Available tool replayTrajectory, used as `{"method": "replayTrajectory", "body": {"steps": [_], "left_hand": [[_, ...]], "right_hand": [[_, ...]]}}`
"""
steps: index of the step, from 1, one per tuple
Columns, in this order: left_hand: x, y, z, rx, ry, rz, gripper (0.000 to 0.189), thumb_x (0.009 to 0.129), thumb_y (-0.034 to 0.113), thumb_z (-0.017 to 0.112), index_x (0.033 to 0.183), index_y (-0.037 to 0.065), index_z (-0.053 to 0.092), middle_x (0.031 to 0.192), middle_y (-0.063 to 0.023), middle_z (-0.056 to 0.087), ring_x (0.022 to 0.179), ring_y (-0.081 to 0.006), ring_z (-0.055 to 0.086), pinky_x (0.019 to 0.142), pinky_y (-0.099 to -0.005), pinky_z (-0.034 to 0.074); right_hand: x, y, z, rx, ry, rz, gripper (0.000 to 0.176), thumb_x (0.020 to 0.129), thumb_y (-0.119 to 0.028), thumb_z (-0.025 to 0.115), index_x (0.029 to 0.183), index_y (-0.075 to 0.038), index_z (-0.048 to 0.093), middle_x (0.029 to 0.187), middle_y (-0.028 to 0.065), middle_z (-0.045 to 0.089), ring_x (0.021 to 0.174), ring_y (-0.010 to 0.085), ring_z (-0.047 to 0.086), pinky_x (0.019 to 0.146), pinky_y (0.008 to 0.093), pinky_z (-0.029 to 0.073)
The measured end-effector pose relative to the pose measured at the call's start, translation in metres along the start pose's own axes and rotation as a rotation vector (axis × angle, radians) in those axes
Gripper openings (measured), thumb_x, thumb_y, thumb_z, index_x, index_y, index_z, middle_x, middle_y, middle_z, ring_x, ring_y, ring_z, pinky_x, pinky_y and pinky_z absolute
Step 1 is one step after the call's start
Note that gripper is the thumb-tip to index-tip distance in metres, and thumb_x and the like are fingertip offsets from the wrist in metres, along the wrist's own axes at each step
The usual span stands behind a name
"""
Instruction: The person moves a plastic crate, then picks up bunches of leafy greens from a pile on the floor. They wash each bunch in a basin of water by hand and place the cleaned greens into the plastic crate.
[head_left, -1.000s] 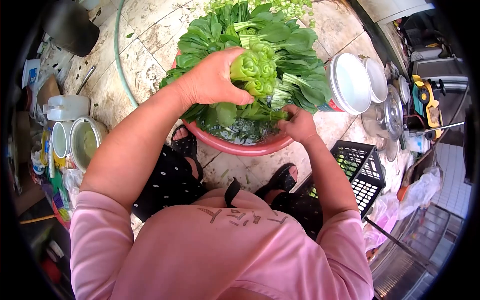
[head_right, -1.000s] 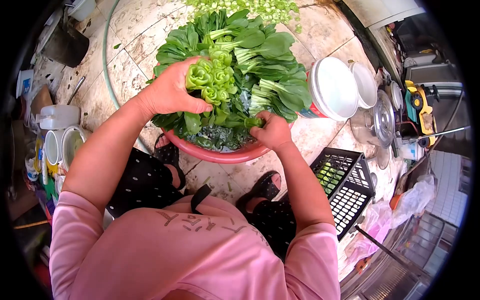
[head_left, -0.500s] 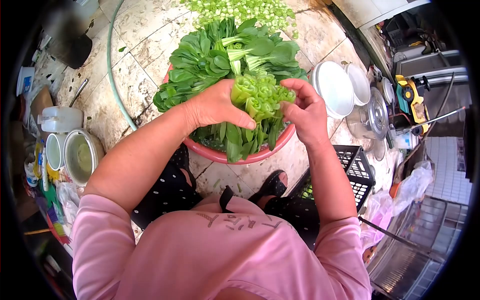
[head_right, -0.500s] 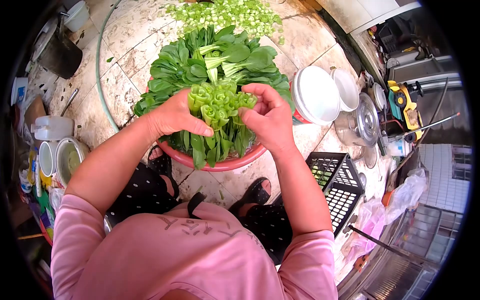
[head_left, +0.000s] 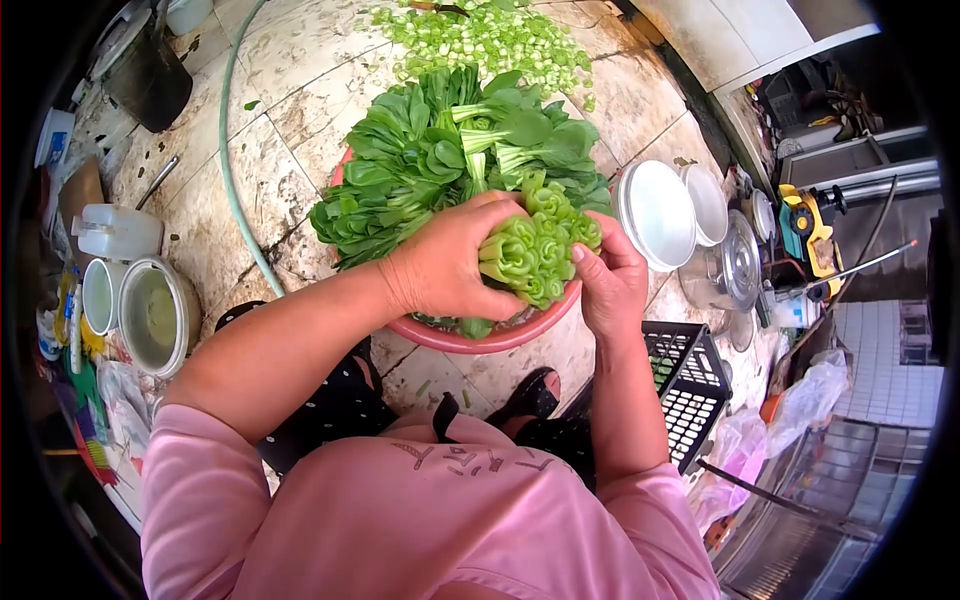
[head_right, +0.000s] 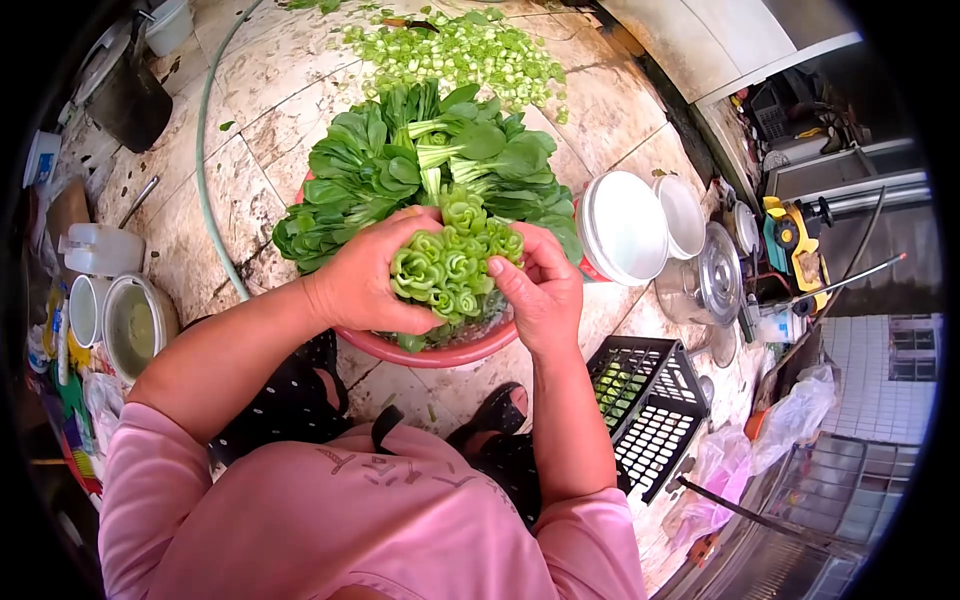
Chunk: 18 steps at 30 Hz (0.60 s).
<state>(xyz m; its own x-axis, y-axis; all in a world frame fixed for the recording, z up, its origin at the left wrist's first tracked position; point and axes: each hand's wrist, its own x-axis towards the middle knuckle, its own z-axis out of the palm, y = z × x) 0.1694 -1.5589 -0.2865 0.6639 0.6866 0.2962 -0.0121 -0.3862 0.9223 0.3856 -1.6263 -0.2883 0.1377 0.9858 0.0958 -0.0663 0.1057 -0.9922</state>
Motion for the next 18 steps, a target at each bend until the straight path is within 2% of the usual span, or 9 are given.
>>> {"method": "replayTrajectory", "body": {"steps": [2,7,9,10,12,13,14,15,18], "left_hand": [[-0.001,0.001,-0.001,0.153,0.0,0.051,0.07,0.057,0.028,0.08,0.116,0.001,0.053,0.114,-0.0182,0.055,0.106,-0.0345,0.057,0.095,-0.0376,0.046],[-0.001,0.004,0.001,0.09,-0.008,-0.006,0.07,0.058,0.03,0.08,0.116,0.001,0.053,0.115,-0.0184,0.056,0.105,-0.0349,0.058,0.092,-0.0386,0.047],[-0.002,0.003,0.002,0.004,-0.004,-0.085,0.067,0.058,0.018,0.082,0.116,0.002,0.052,0.112,-0.0138,0.059,0.103,-0.0238,0.059,0.092,-0.0339,0.046],[-0.003,0.005,0.001,0.003,0.003,-0.085,0.067,0.058,0.018,0.082,0.116,0.002,0.052,0.112,-0.0138,0.059,0.103,-0.0238,0.059,0.092,-0.0339,0.046],[-0.005,0.01,0.001,-0.195,-0.029,-0.252,0.065,0.062,0.015,0.081,0.119,0.001,0.052,0.109,-0.0085,0.062,0.102,-0.0156,0.058,0.091,-0.0313,0.046],[-0.006,0.006,0.003,-0.198,-0.029,-0.253,0.065,0.062,0.015,0.081,0.119,0.001,0.052,0.109,-0.0085,0.062,0.102,-0.0156,0.058,0.091,-0.0313,0.046],[-0.005,0.0,0.006,-0.368,-0.033,-0.239,0.063,0.065,0.013,0.08,0.12,0.001,0.051,0.109,-0.0064,0.063,0.102,-0.0135,0.057,0.092,-0.0304,0.046],[-0.005,-0.006,0.009,-0.538,-0.038,-0.223,0.061,0.068,0.01,0.079,0.121,0.0,0.051,0.109,-0.0044,0.063,0.102,-0.0115,0.056,0.092,-0.0296,0.045],[-0.002,-0.013,0.013,-0.68,0.045,-0.201,0.054,0.072,0.006,0.076,0.121,0.0,0.052,0.11,-0.0031,0.063,0.103,-0.0117,0.056,0.094,-0.0293,0.045]], "right_hand": [[0.0,-0.007,-0.002,-0.007,0.024,0.01,0.025,0.082,-0.002,0.07,0.106,0.002,0.065,0.116,0.0081,0.056,0.103,0.0152,0.056,0.093,0.0284,0.043],[0.003,-0.006,0.004,-0.021,0.073,-0.049,0.026,0.082,-0.005,0.072,0.106,0.002,0.065,0.112,0.0083,0.058,0.103,0.0156,0.055,0.093,0.0296,0.043],[0.002,0.001,0.007,-0.014,0.099,-0.064,0.026,0.082,-0.005,0.072,0.106,0.002,0.065,0.112,0.0081,0.058,0.103,0.0155,0.055,0.093,0.0296,0.043],[0.001,0.006,0.007,-0.028,0.102,-0.055,0.028,0.084,-0.006,0.07,0.11,0.002,0.063,0.114,0.0087,0.058,0.104,0.0159,0.055,0.094,0.0301,0.043],[-0.001,0.008,0.016,-0.043,0.102,-0.043,0.03,0.087,-0.008,0.068,0.114,0.002,0.062,0.117,0.0094,0.058,0.106,0.0163,0.055,0.095,0.0305,0.042],[-0.002,0.008,0.024,0.064,0.123,0.007,0.032,0.09,-0.012,0.063,0.119,0.002,0.059,0.121,0.0099,0.057,0.109,0.017,0.055,0.097,0.0311,0.042],[-0.003,0.008,0.031,0.171,0.144,0.057,0.035,0.094,-0.016,0.059,0.124,0.002,0.056,0.125,0.0105,0.057,0.111,0.0177,0.055,0.098,0.0318,0.041],[-0.003,0.01,0.032,0.123,0.075,0.062,0.046,0.099,-0.027,0.05,0.135,0.002,0.045,0.133,0.0124,0.051,0.12,0.0201,0.05,0.103,0.0337,0.037],[-0.002,0.01,0.039,0.332,-0.011,0.134,0.054,0.1,-0.031,0.047,0.142,0.001,0.036,0.139,0.013,0.045,0.126,0.0216,0.045,0.107,0.0349,0.033]]}}
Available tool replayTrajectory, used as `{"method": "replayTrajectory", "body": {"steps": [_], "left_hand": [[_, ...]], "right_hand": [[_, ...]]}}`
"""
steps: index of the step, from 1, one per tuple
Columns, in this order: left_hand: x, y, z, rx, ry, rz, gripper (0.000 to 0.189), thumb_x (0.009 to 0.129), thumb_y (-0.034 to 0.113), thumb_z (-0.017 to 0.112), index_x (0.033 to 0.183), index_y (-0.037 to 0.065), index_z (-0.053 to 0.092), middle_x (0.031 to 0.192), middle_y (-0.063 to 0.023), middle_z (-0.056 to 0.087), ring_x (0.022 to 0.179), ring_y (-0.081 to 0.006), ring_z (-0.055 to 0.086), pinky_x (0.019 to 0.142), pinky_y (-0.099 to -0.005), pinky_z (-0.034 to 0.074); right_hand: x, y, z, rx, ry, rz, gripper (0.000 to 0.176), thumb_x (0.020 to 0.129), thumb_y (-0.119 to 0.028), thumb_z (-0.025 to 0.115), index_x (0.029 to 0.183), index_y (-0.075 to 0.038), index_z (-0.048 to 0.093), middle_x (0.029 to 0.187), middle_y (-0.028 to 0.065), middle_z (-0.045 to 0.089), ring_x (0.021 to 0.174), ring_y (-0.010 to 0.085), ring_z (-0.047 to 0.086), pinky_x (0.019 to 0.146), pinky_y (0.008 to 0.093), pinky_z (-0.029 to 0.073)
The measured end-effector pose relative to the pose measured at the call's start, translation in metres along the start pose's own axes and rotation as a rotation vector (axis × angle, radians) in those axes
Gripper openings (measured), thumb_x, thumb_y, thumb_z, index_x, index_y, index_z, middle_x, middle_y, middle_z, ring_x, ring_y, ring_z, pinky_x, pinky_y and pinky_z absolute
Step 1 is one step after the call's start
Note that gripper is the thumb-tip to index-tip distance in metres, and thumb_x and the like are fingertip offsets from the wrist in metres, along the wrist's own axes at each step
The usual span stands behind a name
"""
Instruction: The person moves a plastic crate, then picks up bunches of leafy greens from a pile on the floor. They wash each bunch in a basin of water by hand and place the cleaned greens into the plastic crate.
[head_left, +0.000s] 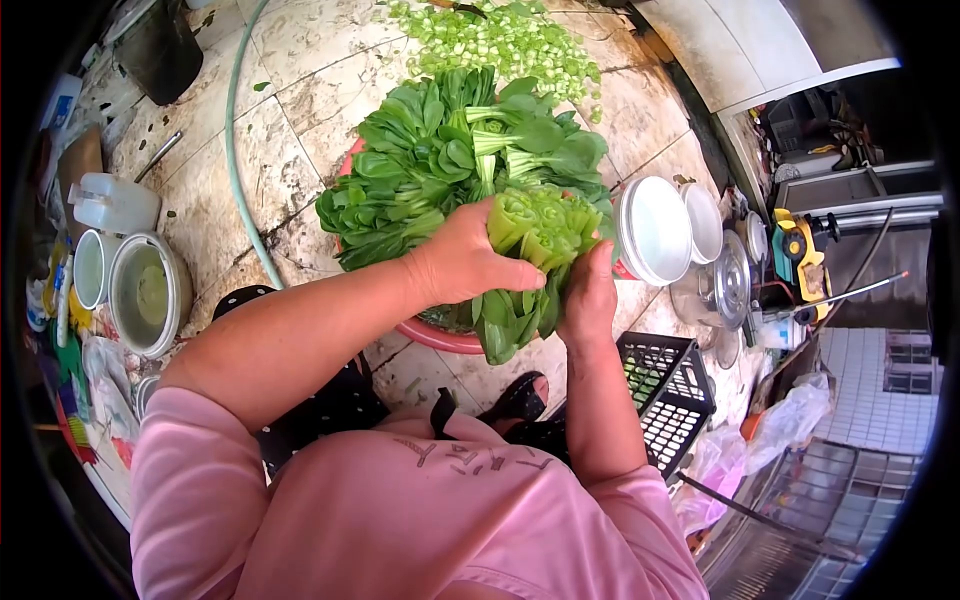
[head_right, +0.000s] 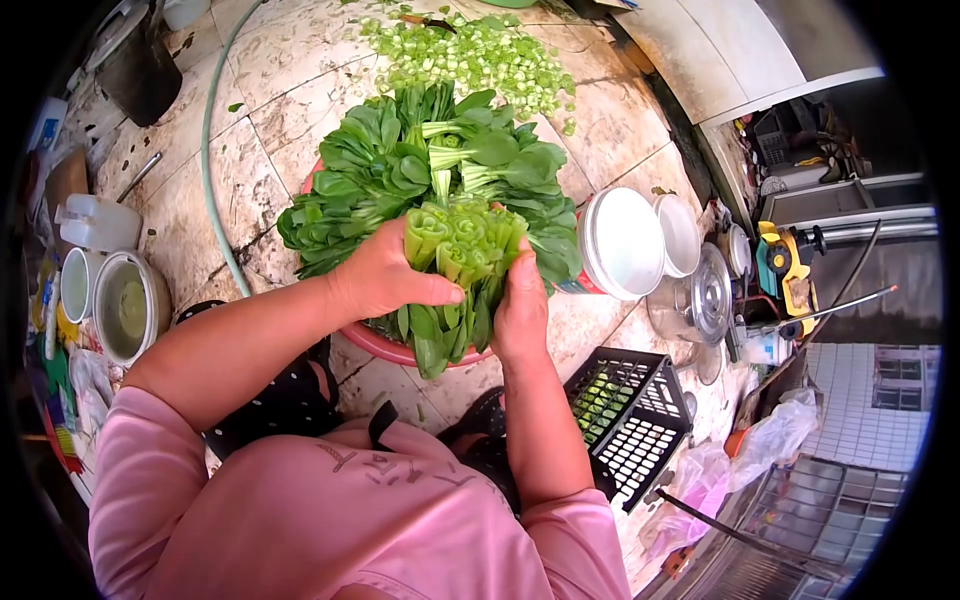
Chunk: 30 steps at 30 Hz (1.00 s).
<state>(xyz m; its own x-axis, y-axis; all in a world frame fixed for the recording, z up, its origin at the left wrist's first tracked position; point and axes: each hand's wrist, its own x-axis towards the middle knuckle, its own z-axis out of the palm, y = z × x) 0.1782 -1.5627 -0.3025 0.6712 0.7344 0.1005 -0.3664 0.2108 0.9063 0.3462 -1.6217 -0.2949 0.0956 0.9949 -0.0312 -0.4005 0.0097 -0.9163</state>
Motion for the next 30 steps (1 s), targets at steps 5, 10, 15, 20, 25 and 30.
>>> {"method": "replayTrajectory", "body": {"steps": [5,10,15,20,25,30], "left_hand": [[0.003,-0.016,0.0,0.062,0.195,-0.02,0.056,0.079,0.005,0.073,0.126,0.003,0.044,0.115,-0.0057,0.058,0.104,-0.0138,0.056,0.093,-0.0318,0.046],[0.004,-0.024,0.01,-0.086,0.261,-0.072,0.063,0.075,0.017,0.077,0.122,-0.002,0.04,0.111,-0.0098,0.056,0.103,-0.0172,0.055,0.092,-0.0328,0.045],[0.003,-0.011,0.016,-0.269,0.213,-0.21,0.054,0.086,0.016,0.062,0.133,0.004,0.038,0.122,-0.0091,0.054,0.114,-0.0195,0.052,0.101,-0.0347,0.039],[0.009,-0.02,0.017,-0.312,0.169,-0.185,0.053,0.082,0.015,0.062,0.13,0.004,0.041,0.121,-0.0085,0.054,0.113,-0.0195,0.051,0.101,-0.0348,0.038],[0.014,-0.022,0.043,-0.161,0.168,-0.158,0.06,0.08,0.013,0.061,0.134,0.003,0.039,0.126,-0.0096,0.053,0.118,-0.0216,0.05,0.106,-0.0356,0.034],[0.023,-0.031,0.062,-0.014,0.051,-0.112,0.074,0.076,0.015,0.065,0.14,0.001,0.032,0.137,-0.0123,0.044,0.128,-0.0255,0.042,0.11,-0.0376,0.028]], "right_hand": [[-0.002,-0.011,0.008,-0.175,-0.142,0.106,0.107,0.074,-0.038,0.081,0.149,-0.002,0.014,0.137,0.0136,0.043,0.127,0.0227,0.043,0.107,0.0347,0.033],[0.0,-0.005,0.011,-0.35,-0.059,0.128,0.111,0.065,-0.02,0.089,0.148,-0.003,0.017,0.137,0.0121,0.044,0.124,0.0226,0.045,0.104,0.0341,0.038],[-0.002,0.006,0.011,-0.602,0.009,0.004,0.109,0.064,-0.025,0.089,0.145,-0.001,0.019,0.125,0.0135,0.055,0.114,0.022,0.055,0.097,0.0332,0.044],[-0.003,0.001,0.008,-0.858,0.136,0.029,0.12,0.061,-0.034,0.089,0.144,0.008,0.013,0.124,0.0164,0.057,0.112,0.0229,0.057,0.096,0.0319,0.045],[-0.012,-0.015,-0.005,-0.945,0.164,0.002,0.117,0.059,-0.034,0.082,0.144,0.008,0.014,0.121,0.0237,0.057,0.113,0.033,0.058,0.098,0.0358,0.044],[-0.022,-0.029,-0.043,-0.944,0.177,-0.156,0.111,0.06,-0.032,0.08,0.144,0.005,0.018,0.116,0.0255,0.058,0.109,0.0361,0.059,0.095,0.0375,0.046]]}}
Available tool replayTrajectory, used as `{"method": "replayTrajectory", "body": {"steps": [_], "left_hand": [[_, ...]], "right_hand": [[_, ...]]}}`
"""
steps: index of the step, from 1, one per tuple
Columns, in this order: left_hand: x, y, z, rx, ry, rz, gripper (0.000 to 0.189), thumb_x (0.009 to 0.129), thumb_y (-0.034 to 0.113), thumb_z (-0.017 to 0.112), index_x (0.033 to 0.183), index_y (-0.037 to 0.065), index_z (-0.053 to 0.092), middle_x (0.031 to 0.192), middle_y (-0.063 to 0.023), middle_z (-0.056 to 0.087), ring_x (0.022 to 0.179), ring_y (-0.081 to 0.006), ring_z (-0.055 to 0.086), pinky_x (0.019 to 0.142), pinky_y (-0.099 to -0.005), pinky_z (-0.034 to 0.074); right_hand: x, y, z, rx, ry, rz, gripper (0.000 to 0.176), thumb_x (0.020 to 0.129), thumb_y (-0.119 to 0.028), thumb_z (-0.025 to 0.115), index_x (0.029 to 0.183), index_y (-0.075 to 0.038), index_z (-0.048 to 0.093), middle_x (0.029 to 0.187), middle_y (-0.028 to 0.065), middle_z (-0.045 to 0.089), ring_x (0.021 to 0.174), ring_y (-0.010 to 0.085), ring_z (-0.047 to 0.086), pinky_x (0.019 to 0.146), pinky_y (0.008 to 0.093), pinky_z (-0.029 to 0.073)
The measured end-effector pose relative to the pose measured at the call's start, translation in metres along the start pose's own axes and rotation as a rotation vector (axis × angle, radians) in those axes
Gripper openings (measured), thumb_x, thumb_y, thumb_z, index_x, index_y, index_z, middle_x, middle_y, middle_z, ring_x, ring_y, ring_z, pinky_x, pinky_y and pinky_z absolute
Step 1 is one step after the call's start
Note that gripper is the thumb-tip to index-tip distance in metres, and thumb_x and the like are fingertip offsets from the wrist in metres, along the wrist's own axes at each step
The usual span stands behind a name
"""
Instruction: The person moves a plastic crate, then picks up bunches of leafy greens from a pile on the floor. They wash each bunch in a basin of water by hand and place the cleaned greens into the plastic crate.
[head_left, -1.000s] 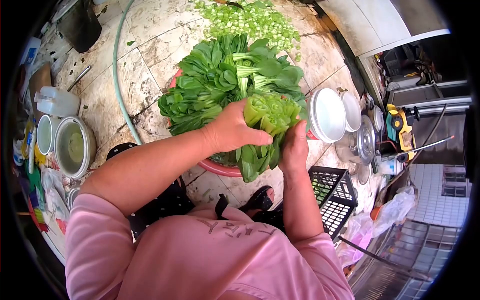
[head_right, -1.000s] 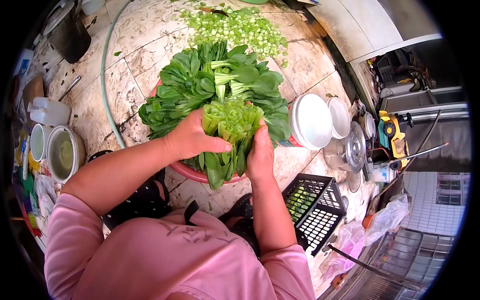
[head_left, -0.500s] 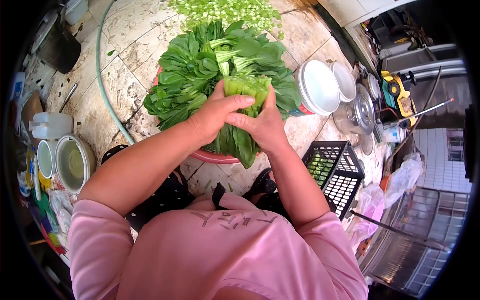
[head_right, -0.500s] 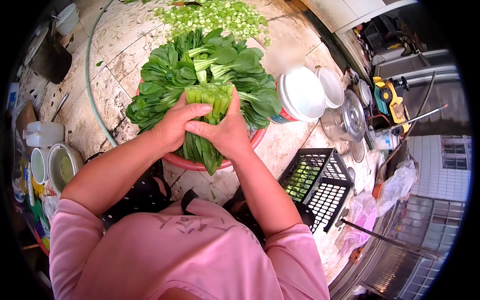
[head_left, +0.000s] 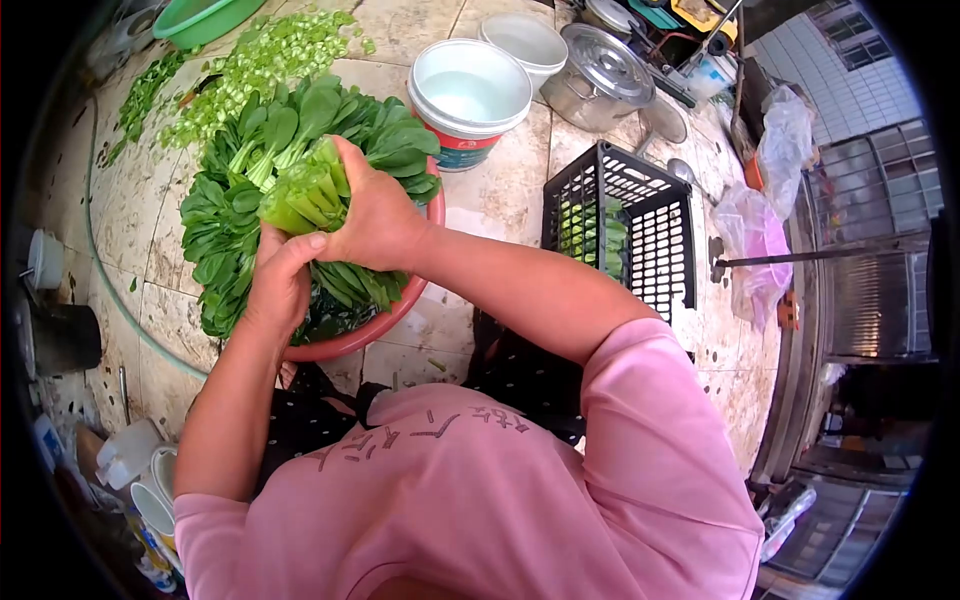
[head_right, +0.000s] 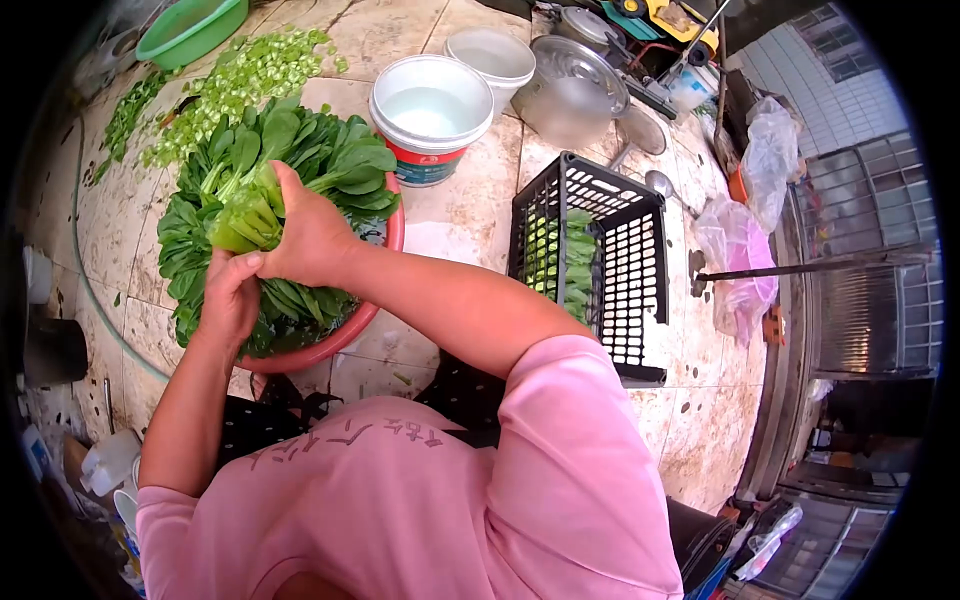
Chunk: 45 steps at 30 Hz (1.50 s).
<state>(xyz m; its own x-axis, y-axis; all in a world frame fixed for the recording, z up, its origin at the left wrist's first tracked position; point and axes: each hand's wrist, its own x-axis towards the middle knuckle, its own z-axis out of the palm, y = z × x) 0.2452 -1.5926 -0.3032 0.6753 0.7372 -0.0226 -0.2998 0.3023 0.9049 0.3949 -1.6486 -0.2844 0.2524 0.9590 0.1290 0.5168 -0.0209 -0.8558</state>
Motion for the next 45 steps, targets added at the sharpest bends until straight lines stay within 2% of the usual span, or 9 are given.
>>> {"method": "replayTrajectory", "body": {"steps": [2,4,6,14,17,20,29,36,45], "left_hand": [[0.0,-0.002,0.007,0.023,-0.041,-0.026,0.081,0.074,0.016,0.067,0.143,0.002,0.028,0.142,-0.0131,0.04,0.132,-0.0267,0.038,0.112,-0.0398,0.025],[0.002,0.0,0.013,0.107,-0.118,-0.04,0.083,0.073,0.016,0.068,0.145,0.004,0.027,0.143,-0.0134,0.039,0.133,-0.0269,0.036,0.112,-0.0408,0.024],[0.011,-0.01,-0.006,0.179,-0.075,-0.085,0.076,0.076,0.017,0.066,0.143,0.004,0.033,0.141,-0.0154,0.042,0.132,-0.0274,0.039,0.108,-0.0391,0.029],[0.027,-0.03,-0.053,0.269,0.164,-0.243,0.057,0.082,0.022,0.064,0.133,0.006,0.045,0.135,-0.0131,0.048,0.113,-0.0233,0.056,0.094,-0.0361,0.044],[0.023,-0.043,-0.065,0.35,0.209,-0.329,0.055,0.081,0.021,0.064,0.131,0.007,0.047,0.133,-0.011,0.05,0.105,-0.0214,0.059,0.089,-0.0353,0.046],[0.016,-0.05,-0.072,0.435,0.257,-0.393,0.053,0.079,0.02,0.065,0.129,0.01,0.049,0.129,-0.0089,0.053,0.098,-0.0201,0.062,0.085,-0.0342,0.047],[-0.014,-0.053,-0.07,0.439,0.432,-0.635,0.047,0.077,0.009,0.064,0.122,0.01,0.052,0.117,-0.0069,0.058,0.085,-0.0201,0.065,0.072,-0.0297,0.051],[-0.017,-0.059,-0.046,0.531,0.431,-0.726,0.045,0.075,0.007,0.064,0.119,0.007,0.053,0.111,-0.0072,0.059,0.082,-0.0208,0.066,0.069,-0.0302,0.052],[-0.023,-0.067,-0.048,0.492,0.408,-0.757,0.043,0.075,0.003,0.067,0.116,0.004,0.055,0.107,-0.0095,0.058,0.081,-0.021,0.067,0.069,-0.0276,0.054]], "right_hand": [[-0.004,0.01,-0.019,-0.087,0.02,-0.132,0.108,0.061,-0.031,0.08,0.143,0.004,0.019,0.114,0.0259,0.059,0.106,0.0378,0.06,0.093,0.0393,0.047],[-0.014,0.007,-0.06,-0.119,-0.054,-0.029,0.105,0.062,-0.029,0.08,0.144,0.0,0.021,0.113,0.0239,0.059,0.106,0.0382,0.06,0.093,0.0398,0.047],[-0.022,0.023,-0.1,-0.219,0.003,-0.237,0.101,0.063,-0.025,0.08,0.145,-0.007,0.023,0.114,0.0213,0.059,0.103,0.0384,0.061,0.093,0.0394,0.048],[-0.117,0.111,-0.325,-0.902,0.334,0.145,0.097,0.063,-0.018,0.078,0.145,-0.019,0.027,0.123,0.0171,0.056,0.112,0.0352,0.055,0.098,0.0408,0.045],[-0.15,0.179,-0.365,-0.982,0.257,0.36,0.1,0.061,-0.015,0.079,0.146,-0.021,0.027,0.123,0.0173,0.056,0.11,0.0354,0.056,0.097,0.0408,0.046],[-0.162,0.238,-0.367,-0.984,0.047,0.508,0.1,0.06,-0.015,0.079,0.145,-0.021,0.028,0.124,0.0167,0.056,0.112,0.0344,0.056,0.097,0.0417,0.045],[-0.132,0.391,-0.313,-0.898,-0.384,0.511,0.096,0.064,-0.015,0.079,0.146,-0.02,0.03,0.135,0.012,0.049,0.125,0.0285,0.048,0.105,0.041,0.037],[-0.123,0.395,-0.309,-0.925,-0.405,0.615,0.095,0.064,-0.018,0.077,0.147,-0.021,0.029,0.144,0.0086,0.042,0.135,0.0265,0.037,0.113,0.0472,0.025],[-0.158,0.4,-0.287,-0.962,-0.165,0.662,0.058,0.085,-0.017,0.057,0.141,-0.02,0.042,0.146,0.0071,0.041,0.139,0.025,0.031,0.115,0.0505,0.02]]}}
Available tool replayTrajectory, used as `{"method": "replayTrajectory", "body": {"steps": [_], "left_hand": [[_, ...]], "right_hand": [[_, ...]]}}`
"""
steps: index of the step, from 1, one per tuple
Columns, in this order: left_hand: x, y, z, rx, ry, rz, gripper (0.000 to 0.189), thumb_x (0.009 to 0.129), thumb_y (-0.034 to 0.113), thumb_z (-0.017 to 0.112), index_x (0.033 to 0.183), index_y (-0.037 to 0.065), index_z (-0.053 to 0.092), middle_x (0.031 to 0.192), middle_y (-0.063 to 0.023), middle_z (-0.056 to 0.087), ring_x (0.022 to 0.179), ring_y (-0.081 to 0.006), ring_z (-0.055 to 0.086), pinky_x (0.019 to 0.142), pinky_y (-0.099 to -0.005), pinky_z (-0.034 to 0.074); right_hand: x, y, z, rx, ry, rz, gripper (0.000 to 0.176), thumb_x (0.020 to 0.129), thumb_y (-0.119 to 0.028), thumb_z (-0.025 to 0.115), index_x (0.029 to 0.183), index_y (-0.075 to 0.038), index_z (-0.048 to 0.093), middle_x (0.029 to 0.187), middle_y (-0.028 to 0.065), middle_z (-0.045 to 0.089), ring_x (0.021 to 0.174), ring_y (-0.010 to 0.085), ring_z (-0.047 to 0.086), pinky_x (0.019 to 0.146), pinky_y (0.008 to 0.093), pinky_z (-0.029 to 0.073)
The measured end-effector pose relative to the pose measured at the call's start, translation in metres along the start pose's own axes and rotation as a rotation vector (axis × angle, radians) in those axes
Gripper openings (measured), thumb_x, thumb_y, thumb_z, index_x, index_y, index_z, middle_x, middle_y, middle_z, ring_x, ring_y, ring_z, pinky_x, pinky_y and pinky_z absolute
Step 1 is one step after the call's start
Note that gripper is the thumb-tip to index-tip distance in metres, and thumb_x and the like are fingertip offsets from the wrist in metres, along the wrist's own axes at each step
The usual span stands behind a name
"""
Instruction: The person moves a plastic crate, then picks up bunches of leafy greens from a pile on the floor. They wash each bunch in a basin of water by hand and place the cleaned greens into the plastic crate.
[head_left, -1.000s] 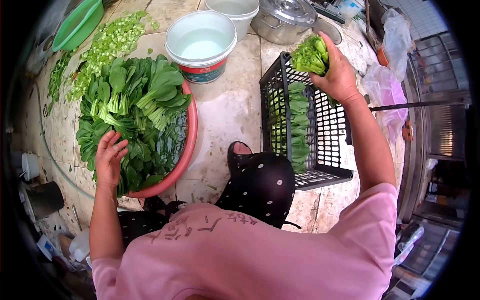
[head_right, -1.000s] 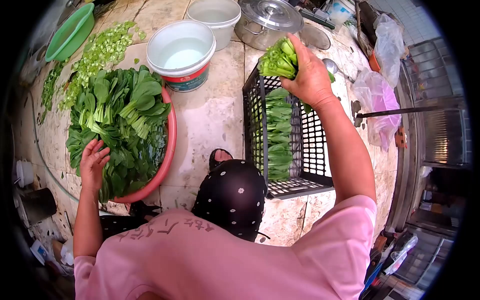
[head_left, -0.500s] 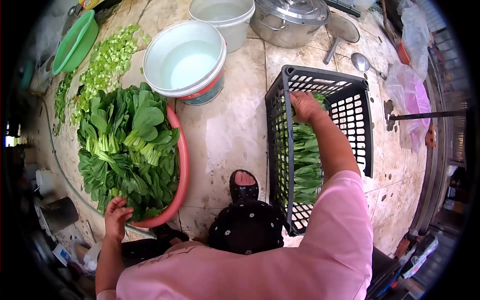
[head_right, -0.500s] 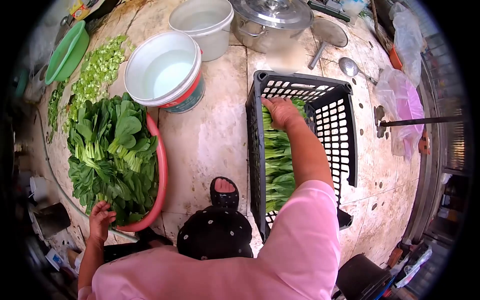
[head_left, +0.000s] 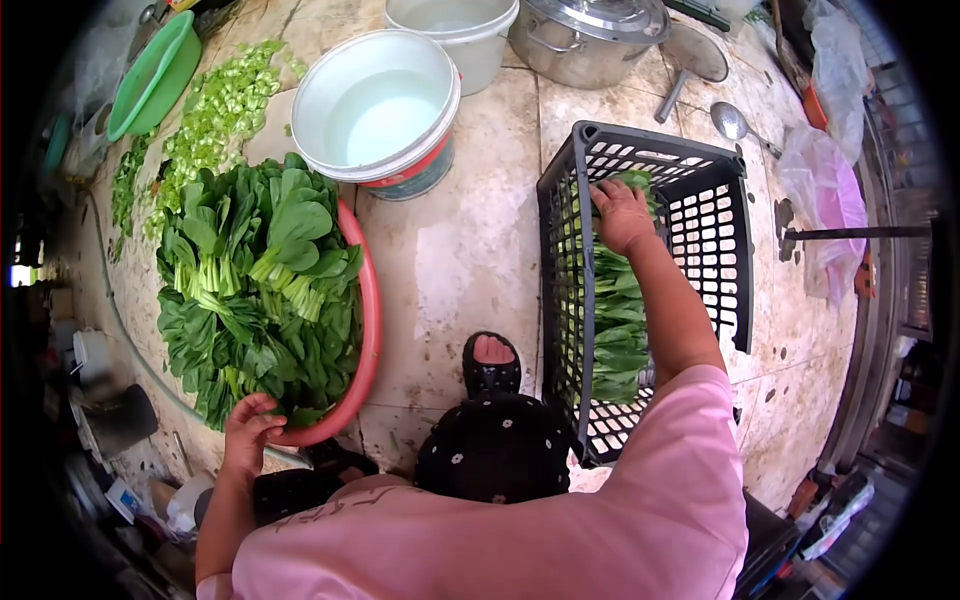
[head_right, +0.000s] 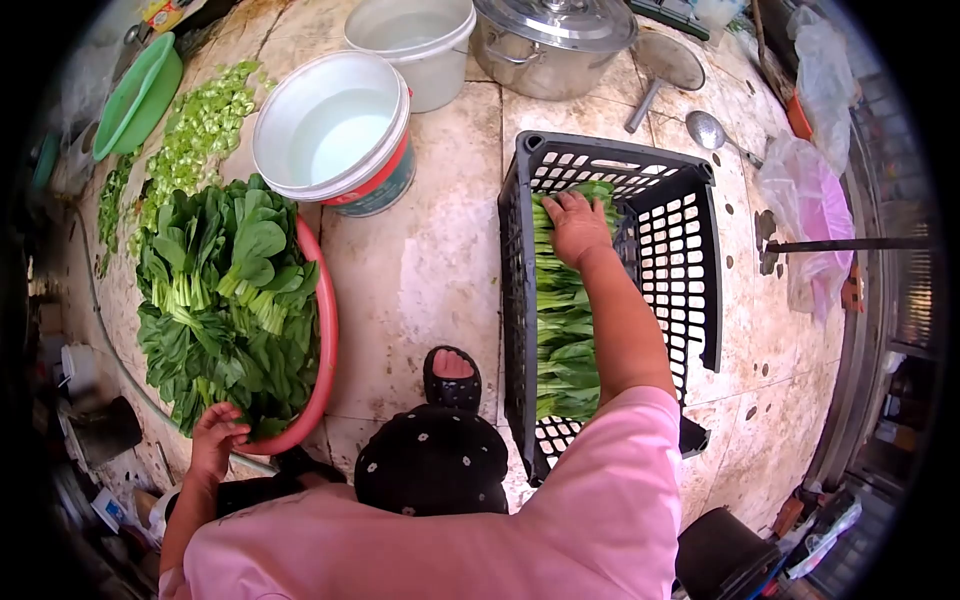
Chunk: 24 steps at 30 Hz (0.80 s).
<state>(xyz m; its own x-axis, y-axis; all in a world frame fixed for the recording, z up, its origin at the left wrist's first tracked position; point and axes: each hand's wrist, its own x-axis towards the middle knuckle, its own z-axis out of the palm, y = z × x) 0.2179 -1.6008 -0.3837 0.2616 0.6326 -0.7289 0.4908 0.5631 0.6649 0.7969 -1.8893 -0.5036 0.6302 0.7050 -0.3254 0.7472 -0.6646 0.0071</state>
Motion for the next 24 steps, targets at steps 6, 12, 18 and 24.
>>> {"method": "replayTrajectory", "body": {"steps": [6,12,18,24], "left_hand": [[-0.013,0.002,-0.007,-0.05,-0.032,-0.015,0.035,0.078,0.004,0.066,0.112,0.005,0.056,0.105,-0.0095,0.06,0.081,-0.0214,0.067,0.07,-0.0278,0.054],[-0.019,0.014,-0.014,-0.096,-0.119,0.049,0.039,0.083,0.013,0.068,0.119,0.006,0.055,0.111,-0.0112,0.063,0.088,-0.0223,0.067,0.077,-0.0318,0.053],[-0.026,0.061,-0.024,0.016,-0.163,0.278,0.041,0.086,0.013,0.065,0.124,0.004,0.053,0.118,-0.0136,0.06,0.096,-0.02,0.065,0.085,-0.03,0.05],[-0.01,0.082,-0.057,0.0,-0.109,0.425,0.039,0.084,0.016,0.066,0.121,0.004,0.056,0.115,-0.0104,0.062,0.094,-0.0169,0.064,0.085,-0.0292,0.049]], "right_hand": [[0.0,-0.01,0.034,0.038,0.055,0.071,0.052,0.089,-0.016,0.049,0.14,-0.021,0.043,0.147,0.0056,0.039,0.139,0.025,0.03,0.116,0.0489,0.018],[0.022,0.014,0.032,-0.094,-0.098,0.008,0.053,0.087,-0.02,0.049,0.139,-0.022,0.043,0.146,0.0067,0.039,0.138,0.0269,0.031,0.113,0.0488,0.023],[0.022,0.005,-0.057,-0.111,0.249,-0.018,0.041,0.085,-0.014,0.055,0.125,-0.008,0.057,0.121,0.0167,0.059,0.115,0.0326,0.055,0.099,0.0397,0.043],[-0.019,-0.14,-0.164,0.383,0.382,-0.279,0.027,0.09,-0.013,0.06,0.115,-0.004,0.064,0.104,0.0129,0.068,0.092,0.0195,0.066,0.083,0.0307,0.051]]}}
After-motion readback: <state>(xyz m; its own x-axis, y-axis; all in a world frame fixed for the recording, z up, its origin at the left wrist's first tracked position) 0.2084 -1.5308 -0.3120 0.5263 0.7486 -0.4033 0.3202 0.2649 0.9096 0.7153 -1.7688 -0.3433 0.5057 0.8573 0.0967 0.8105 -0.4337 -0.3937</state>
